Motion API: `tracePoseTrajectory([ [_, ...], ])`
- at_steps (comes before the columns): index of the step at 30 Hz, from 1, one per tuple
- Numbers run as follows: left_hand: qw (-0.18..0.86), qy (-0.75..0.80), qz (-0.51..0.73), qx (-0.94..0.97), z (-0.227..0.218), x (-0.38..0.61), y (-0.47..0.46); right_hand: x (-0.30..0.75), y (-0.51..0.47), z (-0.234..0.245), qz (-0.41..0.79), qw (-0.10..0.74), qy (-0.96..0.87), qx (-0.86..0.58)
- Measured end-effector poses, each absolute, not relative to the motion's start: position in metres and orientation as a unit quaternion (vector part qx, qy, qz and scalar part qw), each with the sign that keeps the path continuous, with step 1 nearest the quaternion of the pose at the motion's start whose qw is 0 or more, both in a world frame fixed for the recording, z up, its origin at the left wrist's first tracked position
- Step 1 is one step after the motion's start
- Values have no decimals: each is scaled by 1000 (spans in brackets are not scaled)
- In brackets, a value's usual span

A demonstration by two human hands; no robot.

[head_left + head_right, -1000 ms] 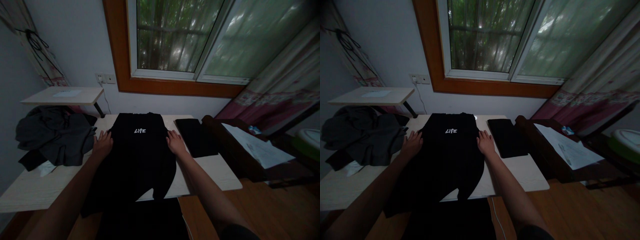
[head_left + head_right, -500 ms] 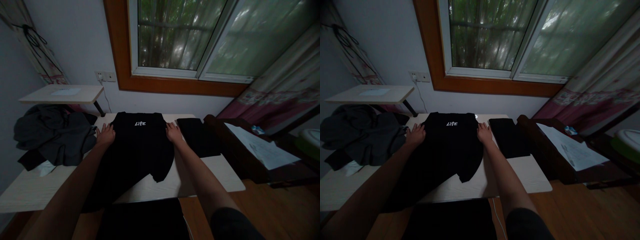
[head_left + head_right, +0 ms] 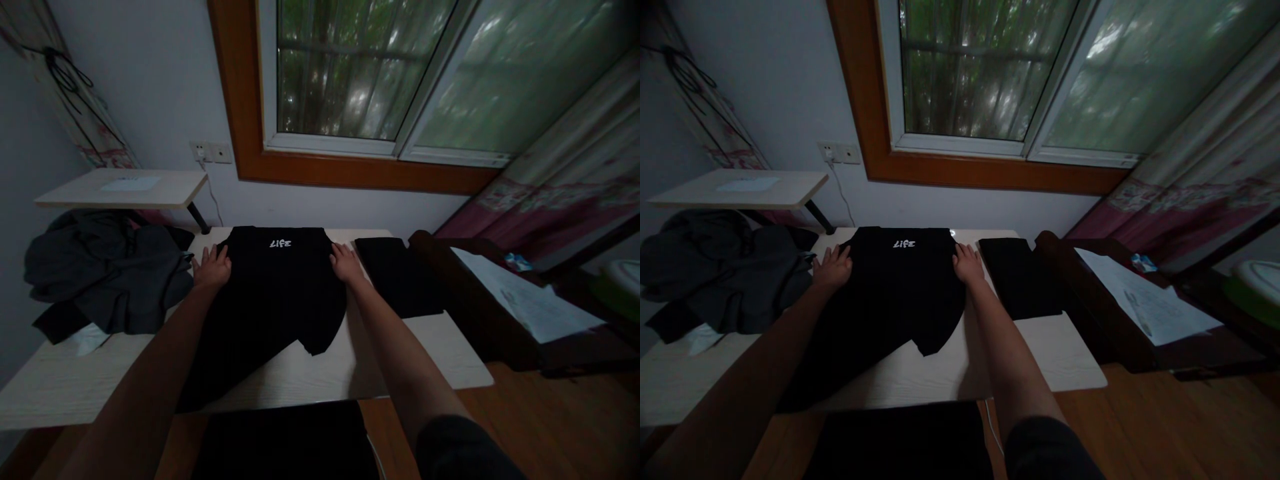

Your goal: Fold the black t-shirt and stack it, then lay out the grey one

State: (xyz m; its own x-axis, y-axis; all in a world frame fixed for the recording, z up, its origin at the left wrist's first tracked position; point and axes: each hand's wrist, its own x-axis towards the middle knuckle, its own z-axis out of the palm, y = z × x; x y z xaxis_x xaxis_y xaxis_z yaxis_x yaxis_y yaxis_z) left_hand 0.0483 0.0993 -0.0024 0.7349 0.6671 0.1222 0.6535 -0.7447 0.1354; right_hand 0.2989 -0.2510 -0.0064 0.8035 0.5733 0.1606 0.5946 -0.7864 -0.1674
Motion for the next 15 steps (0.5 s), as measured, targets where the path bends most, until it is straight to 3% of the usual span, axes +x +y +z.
tracePoseTrajectory([
  [15, -16, 222, 157, 962, -6, -41, 46, 243, -296, -12, -63, 112, -333, -934],
])
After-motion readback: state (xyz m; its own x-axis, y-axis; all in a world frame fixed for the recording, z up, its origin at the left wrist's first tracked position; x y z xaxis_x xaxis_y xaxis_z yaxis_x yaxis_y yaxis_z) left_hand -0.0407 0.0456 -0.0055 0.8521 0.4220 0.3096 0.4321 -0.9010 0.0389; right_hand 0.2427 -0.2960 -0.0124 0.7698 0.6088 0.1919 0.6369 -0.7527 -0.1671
